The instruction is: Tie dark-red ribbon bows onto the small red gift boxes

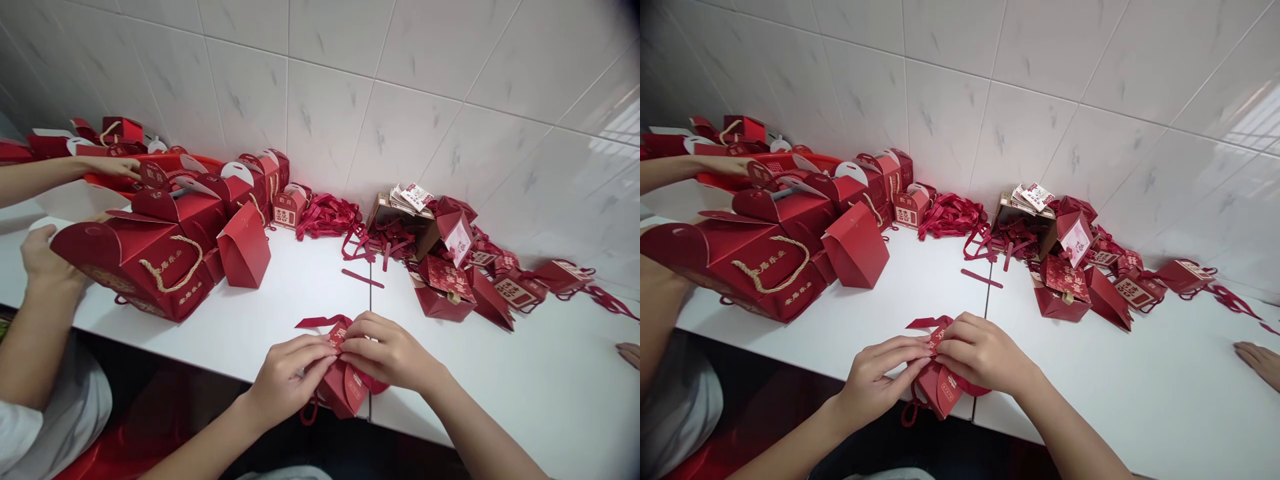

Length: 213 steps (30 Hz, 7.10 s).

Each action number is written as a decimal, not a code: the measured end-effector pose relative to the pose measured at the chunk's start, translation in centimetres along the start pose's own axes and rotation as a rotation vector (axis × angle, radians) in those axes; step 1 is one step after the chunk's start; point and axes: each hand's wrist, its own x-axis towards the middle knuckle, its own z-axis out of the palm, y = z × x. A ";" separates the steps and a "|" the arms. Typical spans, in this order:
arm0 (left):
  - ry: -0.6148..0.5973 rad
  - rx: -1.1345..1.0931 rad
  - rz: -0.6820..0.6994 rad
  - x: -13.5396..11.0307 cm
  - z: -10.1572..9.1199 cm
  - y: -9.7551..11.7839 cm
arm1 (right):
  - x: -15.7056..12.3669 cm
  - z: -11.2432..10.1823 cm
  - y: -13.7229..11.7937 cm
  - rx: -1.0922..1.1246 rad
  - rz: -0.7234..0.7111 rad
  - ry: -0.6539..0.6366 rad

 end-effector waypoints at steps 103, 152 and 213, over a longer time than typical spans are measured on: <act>0.098 0.178 0.098 0.5 1.7 1.4 | -0.4 0.3 -1.2 0.330 0.349 0.089; 0.058 0.214 0.274 0.7 1.0 0.5 | 0.5 -1.3 -1.9 0.045 0.348 -0.210; -0.014 -1.031 -0.884 4.7 2.6 -2.5 | -8.5 3.2 -4.6 0.634 0.908 0.459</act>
